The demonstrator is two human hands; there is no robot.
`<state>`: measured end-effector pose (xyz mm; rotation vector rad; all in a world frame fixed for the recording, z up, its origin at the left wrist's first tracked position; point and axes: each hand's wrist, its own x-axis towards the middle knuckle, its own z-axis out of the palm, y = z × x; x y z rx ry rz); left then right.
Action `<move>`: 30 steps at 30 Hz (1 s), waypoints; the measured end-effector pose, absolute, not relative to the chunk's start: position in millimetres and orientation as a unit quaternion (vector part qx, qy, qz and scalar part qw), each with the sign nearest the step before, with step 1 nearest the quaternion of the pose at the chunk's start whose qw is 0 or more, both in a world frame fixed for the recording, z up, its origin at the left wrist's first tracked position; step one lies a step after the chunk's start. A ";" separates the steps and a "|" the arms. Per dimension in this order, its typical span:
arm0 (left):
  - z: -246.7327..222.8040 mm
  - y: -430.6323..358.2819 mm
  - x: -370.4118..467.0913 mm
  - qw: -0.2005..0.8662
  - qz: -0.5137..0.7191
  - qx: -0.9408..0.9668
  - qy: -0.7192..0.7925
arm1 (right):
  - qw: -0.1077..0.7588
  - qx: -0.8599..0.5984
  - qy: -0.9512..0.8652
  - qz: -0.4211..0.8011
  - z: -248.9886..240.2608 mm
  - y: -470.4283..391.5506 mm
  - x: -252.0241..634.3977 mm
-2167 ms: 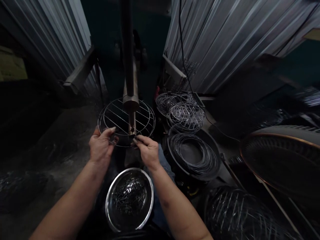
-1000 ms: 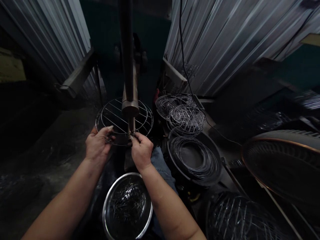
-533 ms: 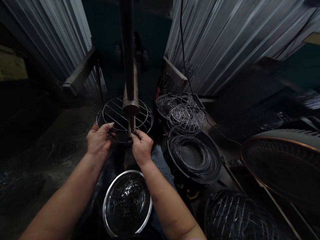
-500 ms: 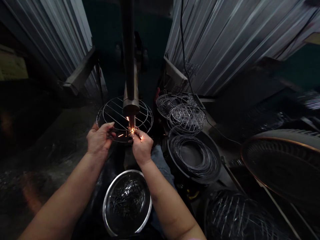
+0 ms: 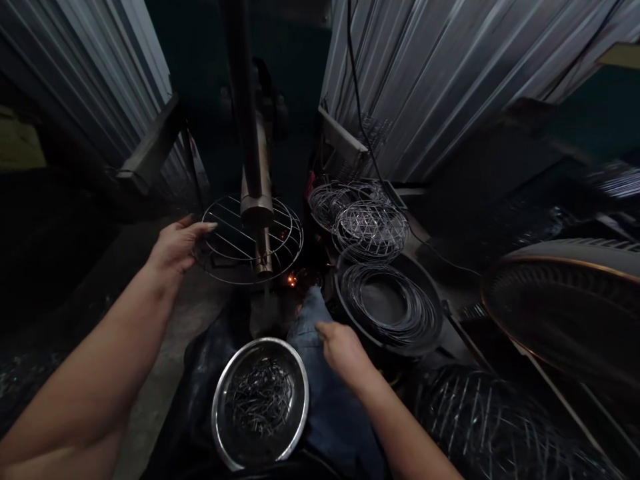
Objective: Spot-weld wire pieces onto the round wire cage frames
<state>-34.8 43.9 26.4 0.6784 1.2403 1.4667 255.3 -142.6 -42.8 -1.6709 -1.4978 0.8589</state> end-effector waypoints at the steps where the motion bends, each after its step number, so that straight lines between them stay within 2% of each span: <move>1: 27.5 46.9 -37.0 0.534 0.595 0.291 0.526 | 0.358 -0.659 -0.558 0.355 -51.0 -152.3 261.4; 5: 22.1 33.9 -38.9 0.516 0.601 0.274 0.546 | 0.410 -0.676 -0.380 0.480 -71.3 -168.4 268.1; 8: 10.5 6.8 -33.8 0.501 0.638 0.196 0.551 | 0.413 -0.678 -0.352 0.496 -63.7 -161.4 264.3; 12: -0.4 -25.6 -18.1 0.504 0.676 0.159 0.513 | 0.406 -0.626 -0.538 0.391 -22.6 -140.0 243.0; 15: -0.4 -38.4 -3.2 0.483 0.706 0.157 0.492 | 0.350 -0.592 -0.682 0.246 13.9 -118.5 210.2; 19: 3.3 -43.9 8.9 0.481 0.716 0.149 0.484 | 0.314 -0.619 -0.701 0.166 31.9 -89.7 165.9; 22: 4.9 -43.5 9.0 0.479 0.723 0.154 0.474 | 0.402 -0.618 -0.639 0.220 17.3 -76.2 148.9; 26: 5.3 -39.2 4.8 0.477 0.726 0.163 0.467 | 0.552 -0.569 -0.472 0.387 -9.6 -70.8 143.0; 30: 5.4 -33.1 3.5 0.480 0.724 0.167 0.467 | 0.603 -0.535 -0.400 0.437 -20.0 -70.7 140.2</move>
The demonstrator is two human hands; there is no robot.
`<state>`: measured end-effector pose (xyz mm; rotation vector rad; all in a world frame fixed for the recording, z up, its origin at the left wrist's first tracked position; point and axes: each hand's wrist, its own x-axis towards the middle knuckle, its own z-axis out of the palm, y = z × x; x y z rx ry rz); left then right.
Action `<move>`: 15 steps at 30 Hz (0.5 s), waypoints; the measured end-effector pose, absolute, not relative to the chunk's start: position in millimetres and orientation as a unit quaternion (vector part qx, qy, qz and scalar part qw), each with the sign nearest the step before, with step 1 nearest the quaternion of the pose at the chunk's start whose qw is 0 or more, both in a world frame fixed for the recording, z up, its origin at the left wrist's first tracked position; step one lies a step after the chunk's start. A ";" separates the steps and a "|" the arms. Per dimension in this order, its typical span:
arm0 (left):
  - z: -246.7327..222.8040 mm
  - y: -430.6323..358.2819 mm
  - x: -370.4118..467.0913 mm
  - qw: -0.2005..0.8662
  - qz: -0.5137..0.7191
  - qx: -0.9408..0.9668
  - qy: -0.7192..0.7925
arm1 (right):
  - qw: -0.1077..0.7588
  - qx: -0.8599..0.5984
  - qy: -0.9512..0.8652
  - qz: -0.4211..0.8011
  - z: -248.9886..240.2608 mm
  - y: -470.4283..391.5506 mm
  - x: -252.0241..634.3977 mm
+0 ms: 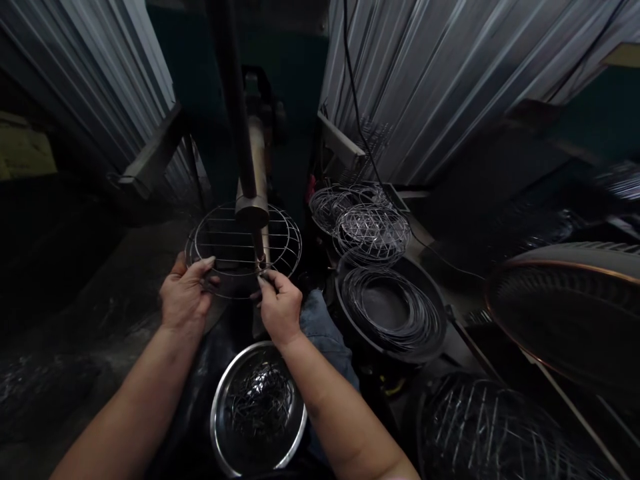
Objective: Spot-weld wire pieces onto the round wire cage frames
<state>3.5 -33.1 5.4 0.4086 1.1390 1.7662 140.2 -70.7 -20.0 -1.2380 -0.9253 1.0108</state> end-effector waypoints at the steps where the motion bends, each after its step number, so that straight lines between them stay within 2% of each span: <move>1: 5.4 -31.7 3.5 0.483 0.722 0.168 0.466 | 0.610 -0.532 -0.391 0.439 -20.6 -70.9 139.5; 15: 6.2 -23.0 1.8 0.505 0.722 0.111 0.460 | 0.638 -0.509 -0.343 0.465 -21.0 -72.9 137.4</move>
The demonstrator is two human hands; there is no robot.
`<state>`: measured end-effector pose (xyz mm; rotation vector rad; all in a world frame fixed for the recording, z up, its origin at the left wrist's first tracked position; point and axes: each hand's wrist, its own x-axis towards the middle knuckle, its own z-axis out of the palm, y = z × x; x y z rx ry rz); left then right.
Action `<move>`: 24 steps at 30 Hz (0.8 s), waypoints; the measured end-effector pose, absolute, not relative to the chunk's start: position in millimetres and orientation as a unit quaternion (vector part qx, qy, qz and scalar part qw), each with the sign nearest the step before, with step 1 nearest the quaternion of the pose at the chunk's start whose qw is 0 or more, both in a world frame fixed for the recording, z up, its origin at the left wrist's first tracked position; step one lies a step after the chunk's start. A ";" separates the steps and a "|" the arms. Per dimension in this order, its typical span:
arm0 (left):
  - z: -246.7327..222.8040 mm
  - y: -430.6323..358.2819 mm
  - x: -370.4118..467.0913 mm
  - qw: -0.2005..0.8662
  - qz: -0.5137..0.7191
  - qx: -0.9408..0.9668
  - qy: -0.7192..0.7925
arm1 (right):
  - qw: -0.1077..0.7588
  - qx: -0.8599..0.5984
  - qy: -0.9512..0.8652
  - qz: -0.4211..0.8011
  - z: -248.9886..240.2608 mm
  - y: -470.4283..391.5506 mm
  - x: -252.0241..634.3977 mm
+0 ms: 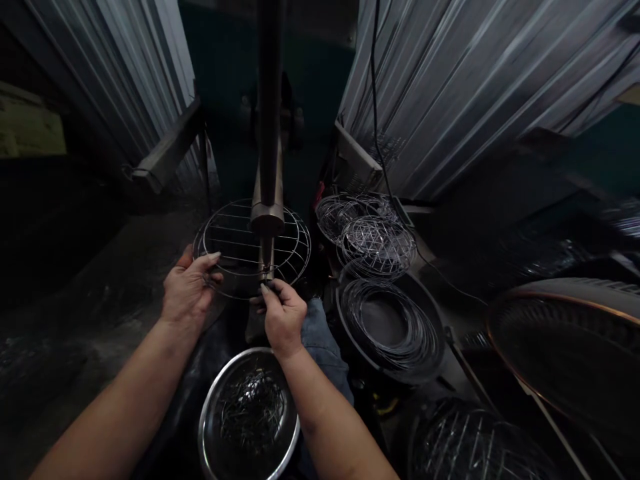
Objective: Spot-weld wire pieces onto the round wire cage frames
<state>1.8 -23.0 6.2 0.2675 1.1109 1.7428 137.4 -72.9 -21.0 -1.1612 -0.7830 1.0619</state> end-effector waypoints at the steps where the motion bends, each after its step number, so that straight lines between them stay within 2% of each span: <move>1: 6.6 -21.7 2.2 0.506 0.723 0.108 0.458 | 0.639 -0.508 -0.340 0.467 -20.4 -71.6 137.1; 24: 8.0 -13.6 7.8 0.497 0.722 0.105 0.469 | 0.631 -0.538 -0.366 0.423 -16.9 -55.6 136.0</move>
